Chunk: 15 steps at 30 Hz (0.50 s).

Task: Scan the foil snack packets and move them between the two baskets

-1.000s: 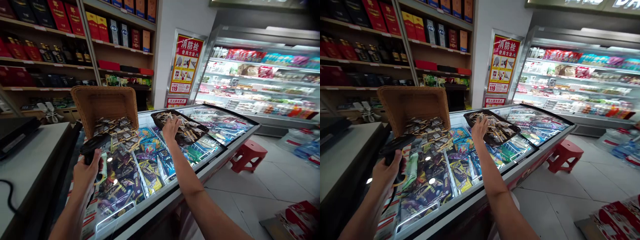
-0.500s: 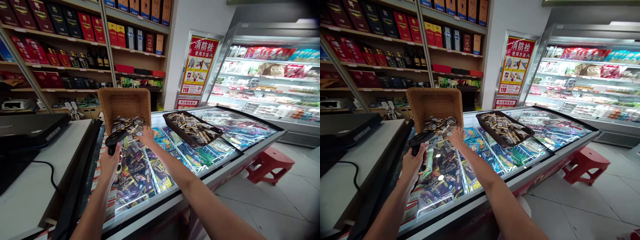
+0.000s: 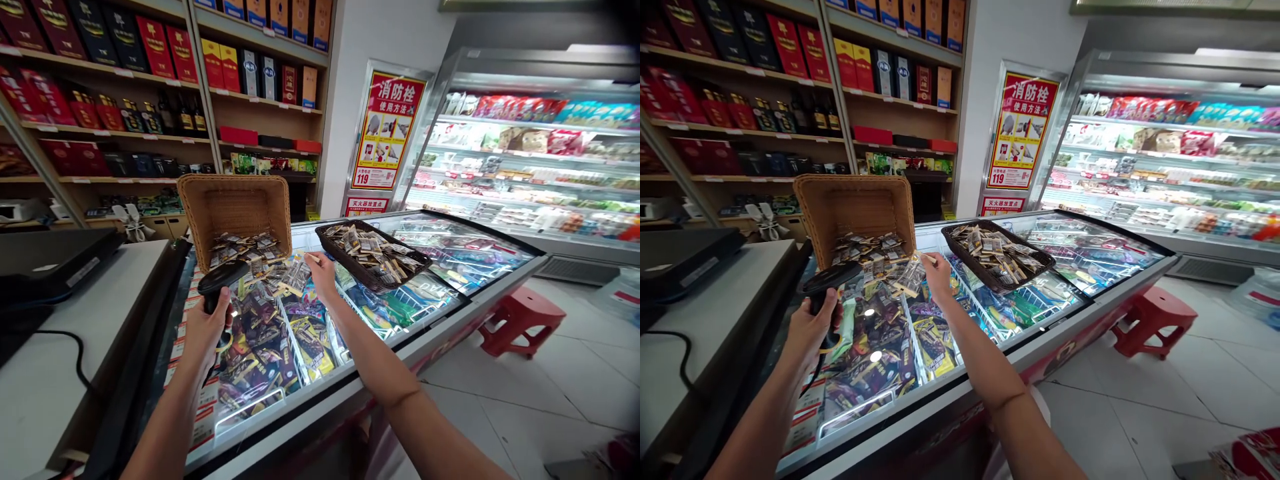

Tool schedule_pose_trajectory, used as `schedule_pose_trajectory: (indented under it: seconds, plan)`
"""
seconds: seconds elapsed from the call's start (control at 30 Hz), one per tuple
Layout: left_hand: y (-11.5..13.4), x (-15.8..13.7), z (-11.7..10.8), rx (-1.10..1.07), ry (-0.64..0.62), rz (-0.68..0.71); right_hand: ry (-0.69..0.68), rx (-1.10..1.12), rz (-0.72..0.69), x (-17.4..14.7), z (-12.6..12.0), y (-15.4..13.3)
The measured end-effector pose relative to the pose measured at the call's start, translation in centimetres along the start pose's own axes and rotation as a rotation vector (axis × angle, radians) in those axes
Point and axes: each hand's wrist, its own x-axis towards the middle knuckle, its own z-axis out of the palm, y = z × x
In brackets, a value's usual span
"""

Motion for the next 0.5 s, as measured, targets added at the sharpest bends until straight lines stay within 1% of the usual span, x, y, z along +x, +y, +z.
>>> schedule_pose_trajectory:
  seconds: [0.1,0.17,0.37,0.5]
  plan:
    - [-0.4,-0.3,0.4,0.057,-0.135,-0.034,0.077,0.125,0.164,0.7,-1.1,0.3]
    - [-0.6,-0.5,0.7,0.105,-0.186,-0.033,0.085,0.179,0.223,1.2,-1.7,0.3]
    - [-0.3,-1.2,1.1,0.160,-0.262,0.005,0.139,0.251,0.256,2.4,-2.7,0.6]
    - [-0.1,-1.5,1.3,0.207,-0.356,-0.004,0.118,0.253,0.239,2.6,-2.9,1.3]
